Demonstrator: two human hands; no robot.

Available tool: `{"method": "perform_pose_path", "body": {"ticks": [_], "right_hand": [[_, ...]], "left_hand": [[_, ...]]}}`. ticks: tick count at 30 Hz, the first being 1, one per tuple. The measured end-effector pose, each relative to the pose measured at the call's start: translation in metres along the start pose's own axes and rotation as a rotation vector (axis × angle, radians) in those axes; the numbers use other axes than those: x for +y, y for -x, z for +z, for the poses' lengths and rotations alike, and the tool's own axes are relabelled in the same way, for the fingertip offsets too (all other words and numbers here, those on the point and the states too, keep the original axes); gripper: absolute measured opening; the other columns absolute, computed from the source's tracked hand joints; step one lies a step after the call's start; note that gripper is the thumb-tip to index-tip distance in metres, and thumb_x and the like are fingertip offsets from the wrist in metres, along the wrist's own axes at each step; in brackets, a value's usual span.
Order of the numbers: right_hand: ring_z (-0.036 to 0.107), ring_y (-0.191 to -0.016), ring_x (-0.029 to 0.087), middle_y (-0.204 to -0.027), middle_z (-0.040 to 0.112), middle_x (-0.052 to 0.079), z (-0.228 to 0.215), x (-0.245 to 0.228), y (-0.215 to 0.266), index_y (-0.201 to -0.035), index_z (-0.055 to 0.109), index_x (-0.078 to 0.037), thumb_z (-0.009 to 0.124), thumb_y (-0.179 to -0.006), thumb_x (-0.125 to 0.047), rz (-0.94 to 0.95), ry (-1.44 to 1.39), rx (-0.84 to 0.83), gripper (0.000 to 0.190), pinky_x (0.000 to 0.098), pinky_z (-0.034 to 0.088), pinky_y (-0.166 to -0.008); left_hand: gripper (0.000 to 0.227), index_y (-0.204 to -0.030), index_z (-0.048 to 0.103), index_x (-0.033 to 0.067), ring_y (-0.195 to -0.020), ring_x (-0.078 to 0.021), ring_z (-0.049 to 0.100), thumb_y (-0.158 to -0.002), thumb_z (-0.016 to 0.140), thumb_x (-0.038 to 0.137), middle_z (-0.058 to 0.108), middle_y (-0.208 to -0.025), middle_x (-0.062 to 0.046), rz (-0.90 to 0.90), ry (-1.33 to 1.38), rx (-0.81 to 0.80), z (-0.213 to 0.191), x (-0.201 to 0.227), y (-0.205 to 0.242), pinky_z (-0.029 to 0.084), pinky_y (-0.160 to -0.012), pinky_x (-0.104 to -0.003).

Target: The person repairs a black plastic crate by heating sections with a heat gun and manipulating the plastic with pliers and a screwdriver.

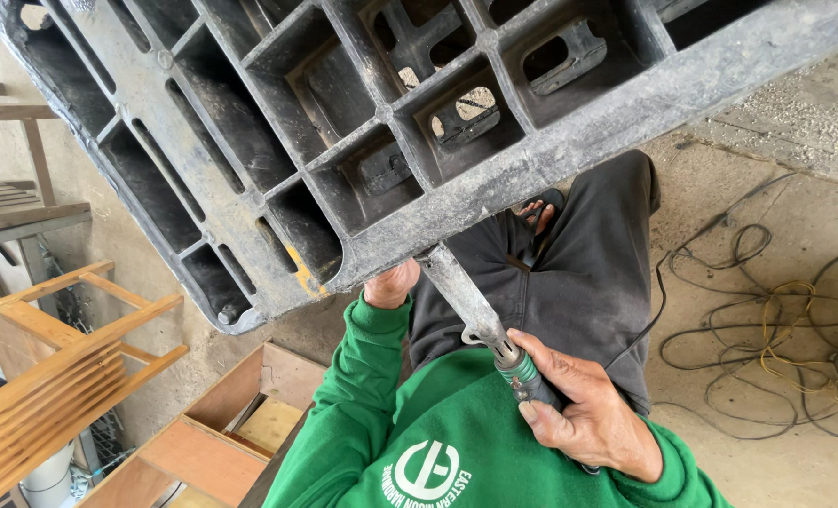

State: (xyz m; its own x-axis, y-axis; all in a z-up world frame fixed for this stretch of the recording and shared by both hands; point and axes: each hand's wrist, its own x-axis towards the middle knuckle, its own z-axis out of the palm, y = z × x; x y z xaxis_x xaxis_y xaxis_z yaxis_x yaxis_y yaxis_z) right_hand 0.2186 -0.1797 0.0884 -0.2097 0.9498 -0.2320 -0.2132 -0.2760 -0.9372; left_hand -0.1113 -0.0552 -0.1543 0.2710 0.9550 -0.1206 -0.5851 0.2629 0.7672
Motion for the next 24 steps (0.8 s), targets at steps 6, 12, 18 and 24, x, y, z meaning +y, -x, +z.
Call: {"method": "perform_pose_path", "body": {"ticks": [6, 12, 18, 24], "right_hand": [[0.074, -0.108, 0.021, -0.131, 0.072, 0.018, 0.002, 0.001, -0.001, -0.149, 0.047, 0.004, 0.072, -0.087, -0.012, -0.036, 0.057, 0.018, 0.068, 0.0301, 0.056, -0.096], [0.073, -0.112, 0.023, -0.128, 0.071, 0.018, 0.025, 0.001, -0.001, -0.149, 0.046, 0.007, 0.07, -0.088, -0.01, -0.131, 0.124, 0.105, 0.068, 0.0302, 0.053, -0.098], [0.067, -0.087, 0.015, -0.109, 0.073, 0.011, 0.058, 0.007, -0.001, -0.149, 0.048, 0.008, 0.073, -0.087, -0.012, -0.088, 0.082, 0.202, 0.069, 0.0274, 0.054, -0.086], [0.064, -0.093, 0.014, -0.126, 0.068, 0.012, 0.082, 0.005, -0.003, -0.151, 0.041, 0.008, 0.067, -0.094, -0.014, -0.196, 0.0, 0.238, 0.066, 0.0284, 0.053, -0.088]], "left_hand": [[0.037, -0.139, 0.061, 0.0095, -0.133, -0.0183, 0.058, -0.104, 0.058, 0.022, 0.063, -0.143, -0.003, -0.066, -0.051, 0.094, 0.02, 0.01, -0.01, 0.043, -0.115, -0.035], [0.03, -0.133, 0.064, 0.0017, -0.123, -0.0225, 0.065, -0.104, 0.067, -0.002, 0.068, -0.133, -0.009, 0.117, -0.159, 0.198, 0.087, 0.036, -0.025, 0.049, -0.11, -0.039], [0.011, -0.097, 0.062, 0.012, -0.104, -0.0233, 0.07, -0.104, 0.071, 0.013, 0.07, -0.082, 0.002, 0.34, -0.116, 0.166, 0.174, 0.076, -0.034, 0.054, -0.108, -0.042], [0.034, -0.129, 0.054, 0.0036, -0.11, -0.0148, 0.06, -0.107, 0.074, 0.02, 0.06, -0.118, -0.004, 0.64, -0.434, 0.4, 0.184, 0.102, -0.015, 0.052, -0.097, -0.037]]}}
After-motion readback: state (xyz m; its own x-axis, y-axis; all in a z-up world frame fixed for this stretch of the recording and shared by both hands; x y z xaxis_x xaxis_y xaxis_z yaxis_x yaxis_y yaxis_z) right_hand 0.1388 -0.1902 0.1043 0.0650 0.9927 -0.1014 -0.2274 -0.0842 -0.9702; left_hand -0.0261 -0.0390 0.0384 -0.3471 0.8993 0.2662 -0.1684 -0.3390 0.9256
